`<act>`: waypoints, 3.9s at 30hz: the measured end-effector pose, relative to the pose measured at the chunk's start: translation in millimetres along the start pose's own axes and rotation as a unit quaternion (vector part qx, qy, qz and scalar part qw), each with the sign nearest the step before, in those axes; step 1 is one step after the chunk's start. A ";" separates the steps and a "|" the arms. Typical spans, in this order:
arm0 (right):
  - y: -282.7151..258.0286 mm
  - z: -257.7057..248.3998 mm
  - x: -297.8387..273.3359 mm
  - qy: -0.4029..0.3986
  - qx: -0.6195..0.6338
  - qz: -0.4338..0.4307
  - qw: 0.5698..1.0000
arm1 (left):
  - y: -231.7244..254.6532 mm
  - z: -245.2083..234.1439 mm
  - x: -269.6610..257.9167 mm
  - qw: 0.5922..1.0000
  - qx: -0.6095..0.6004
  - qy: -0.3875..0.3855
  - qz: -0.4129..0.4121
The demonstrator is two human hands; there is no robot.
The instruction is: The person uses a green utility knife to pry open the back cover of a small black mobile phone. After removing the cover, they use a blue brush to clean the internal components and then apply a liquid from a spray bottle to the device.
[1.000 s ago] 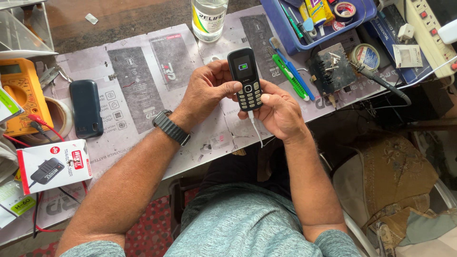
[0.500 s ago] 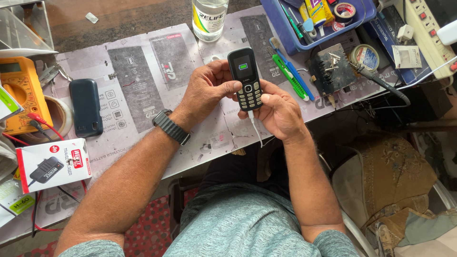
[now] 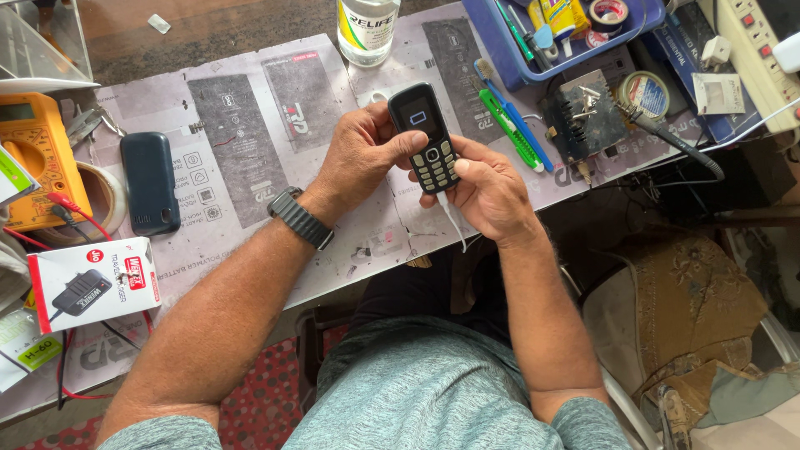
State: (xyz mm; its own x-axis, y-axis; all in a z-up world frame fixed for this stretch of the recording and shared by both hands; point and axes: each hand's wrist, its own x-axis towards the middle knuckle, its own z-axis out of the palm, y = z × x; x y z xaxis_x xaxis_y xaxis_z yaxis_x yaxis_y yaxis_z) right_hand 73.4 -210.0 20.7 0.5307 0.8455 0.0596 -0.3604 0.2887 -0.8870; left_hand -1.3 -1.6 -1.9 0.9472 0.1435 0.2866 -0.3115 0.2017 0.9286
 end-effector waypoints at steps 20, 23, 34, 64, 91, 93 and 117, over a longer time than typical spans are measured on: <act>22.4 40.3 -19.8 0.187 -0.660 -0.326 0.650 | -2.9 3.9 -0.5 0.992 -0.091 0.082 0.040; 24.0 39.0 -20.6 0.194 -0.653 -0.322 0.658 | -2.2 4.7 -0.9 0.992 -0.089 0.080 0.042; -2.4 36.6 -79.3 0.202 -0.670 -0.185 0.690 | 6.8 1.3 -0.1 0.990 -0.103 0.093 -0.006; -40.4 19.5 -50.5 0.004 -0.612 -0.265 0.745 | 35.6 38.7 -32.1 0.878 0.358 -0.079 0.308; -53.4 -32.6 -9.2 0.176 -0.824 -0.184 0.506 | 19.8 35.5 -26.1 0.948 0.254 -0.032 0.190; -45.2 -32.0 3.5 0.175 -0.846 -0.136 0.485 | 20.2 36.3 -27.5 0.953 0.238 -0.030 0.187; -54.6 -16.1 -27.8 0.096 -0.501 -0.057 0.858 | 17.5 27.4 -32.1 0.949 0.255 -0.030 0.184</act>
State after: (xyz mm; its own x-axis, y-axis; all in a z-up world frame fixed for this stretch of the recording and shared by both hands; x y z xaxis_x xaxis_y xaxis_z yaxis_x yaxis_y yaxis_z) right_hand 90.8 -256.5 60.2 0.6701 0.7197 0.1816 0.4926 -0.2482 -0.8341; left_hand -35.2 -29.2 11.6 0.7891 0.0554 0.6118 -0.5590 -0.3479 0.7526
